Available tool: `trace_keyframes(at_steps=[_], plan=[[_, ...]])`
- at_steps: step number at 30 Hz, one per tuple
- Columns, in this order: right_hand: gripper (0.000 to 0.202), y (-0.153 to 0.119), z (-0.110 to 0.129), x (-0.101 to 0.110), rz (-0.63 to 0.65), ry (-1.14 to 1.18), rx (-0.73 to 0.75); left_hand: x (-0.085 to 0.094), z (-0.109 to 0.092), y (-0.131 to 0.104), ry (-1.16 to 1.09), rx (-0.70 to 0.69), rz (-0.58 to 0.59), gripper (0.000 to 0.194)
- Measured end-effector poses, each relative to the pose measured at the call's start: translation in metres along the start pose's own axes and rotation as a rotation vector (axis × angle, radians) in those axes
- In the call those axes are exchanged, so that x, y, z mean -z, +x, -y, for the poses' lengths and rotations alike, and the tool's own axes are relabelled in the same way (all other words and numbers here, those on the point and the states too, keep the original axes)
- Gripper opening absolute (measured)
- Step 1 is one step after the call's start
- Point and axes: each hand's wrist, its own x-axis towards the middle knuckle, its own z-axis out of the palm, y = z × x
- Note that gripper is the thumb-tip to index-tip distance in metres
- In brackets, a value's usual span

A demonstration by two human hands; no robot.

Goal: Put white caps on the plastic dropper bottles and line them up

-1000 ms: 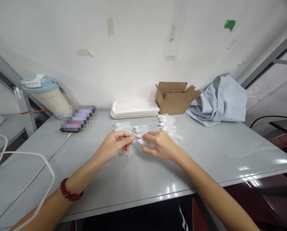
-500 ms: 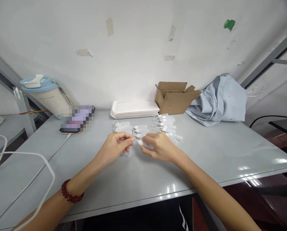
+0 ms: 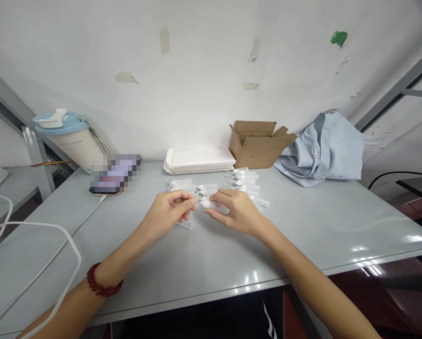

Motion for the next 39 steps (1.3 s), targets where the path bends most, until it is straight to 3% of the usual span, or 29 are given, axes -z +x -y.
trace_keyframes(at_steps=[6,29,39], plan=[[0.033,0.002,-0.003,0.002,-0.052,0.037,-0.009,0.008,-0.001,0.0,-0.044,-0.009,-0.053,0.022],[0.027,-0.004,0.004,-0.015,-0.241,-0.027,0.095,0.005,0.01,0.002,-0.172,0.036,-0.021,0.024],[0.026,-0.005,0.002,-0.017,-0.246,-0.084,0.114,0.004,0.011,0.002,-0.155,0.012,-0.014,0.023]])
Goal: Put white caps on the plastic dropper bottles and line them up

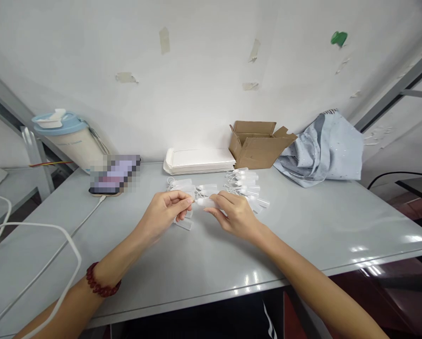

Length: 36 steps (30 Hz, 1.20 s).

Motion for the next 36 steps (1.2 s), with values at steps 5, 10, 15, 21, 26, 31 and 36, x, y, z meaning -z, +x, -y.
trace_keyframes(at_steps=[5,10,15,21,26,31,36], plan=[[0.026,0.0024,-0.0018,0.0028,0.022,0.025,-0.023,0.0,-0.0028,0.0018,-0.015,-0.003,0.014,0.024],[0.028,0.0059,-0.0045,0.0064,0.024,0.031,-0.051,0.0025,-0.0069,0.0052,-0.102,0.007,-0.029,0.024],[0.029,0.0063,-0.0062,0.0059,0.027,0.012,-0.042,0.0045,-0.0055,0.0056,-0.043,0.019,-0.014,0.024],[0.03,0.0049,-0.0066,0.0044,0.065,0.01,-0.039,-0.0006,-0.0015,0.0037,0.021,-0.02,-0.031,0.023],[0.03,0.0034,-0.0076,0.0031,0.083,0.041,-0.046,-0.0028,0.0012,0.0028,0.024,-0.014,-0.051,0.023],[0.031,0.0027,-0.0068,0.003,0.087,0.021,-0.034,-0.0026,0.0025,0.0019,0.019,-0.016,-0.041,0.023],[0.029,0.0039,-0.0066,0.0032,0.136,-0.009,-0.081,-0.0048,-0.0036,0.0021,0.071,-0.015,-0.049,0.025]])
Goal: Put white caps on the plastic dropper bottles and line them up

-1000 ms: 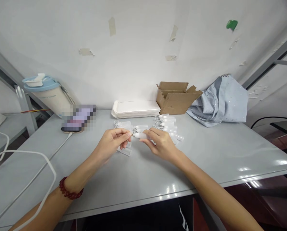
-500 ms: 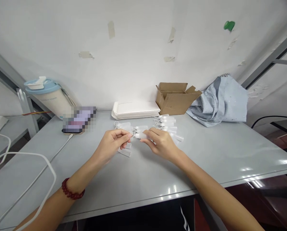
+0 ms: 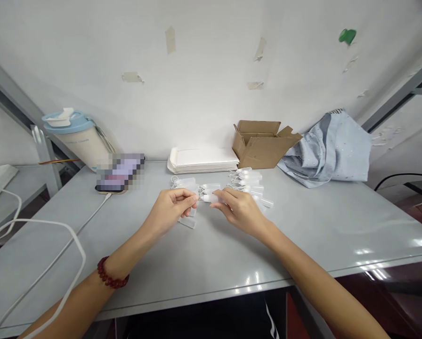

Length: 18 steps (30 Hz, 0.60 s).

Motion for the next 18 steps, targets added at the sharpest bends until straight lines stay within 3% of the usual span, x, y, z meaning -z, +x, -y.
trace_keyframes(at_steps=[7,13,18], plan=[[0.022,0.003,0.0,0.003,0.244,-0.123,-0.235,0.006,-0.001,0.004,0.043,-0.015,-0.109,0.03],[0.014,0.004,0.0,0.002,0.357,-0.185,-0.201,0.014,0.002,0.008,-0.051,-0.038,-0.133,0.029],[0.017,0.005,0.002,-0.001,0.373,-0.108,-0.262,0.012,0.002,0.006,-0.055,-0.049,-0.1,0.031]])
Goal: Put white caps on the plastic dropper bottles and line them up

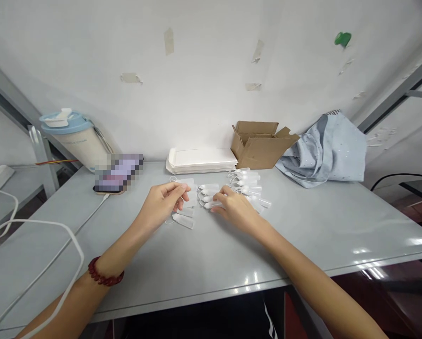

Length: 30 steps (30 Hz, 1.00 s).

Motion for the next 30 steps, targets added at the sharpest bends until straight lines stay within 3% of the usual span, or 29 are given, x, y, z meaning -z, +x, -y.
trace_keyframes(at_steps=[6,11,18,25,30], plan=[[0.017,0.004,0.0,-0.012,-0.06,0.116,-0.05,-0.003,-0.006,-0.005,-0.017,-0.002,0.062,0.03],[0.02,0.008,-0.004,-0.022,-0.068,0.116,0.017,-0.004,-0.007,-0.005,-0.036,0.005,0.066,0.03],[0.018,0.01,-0.007,-0.026,-0.187,0.206,-0.036,-0.004,-0.007,-0.006,-0.059,0.01,0.091,0.029],[0.009,0.008,-0.015,-0.008,-0.208,0.262,-0.023,-0.003,-0.006,-0.007,-0.059,-0.014,0.108,0.028],[0.011,0.007,-0.031,0.013,-0.139,0.17,-0.179,-0.003,-0.006,-0.007,-0.05,-0.008,0.107,0.028]])
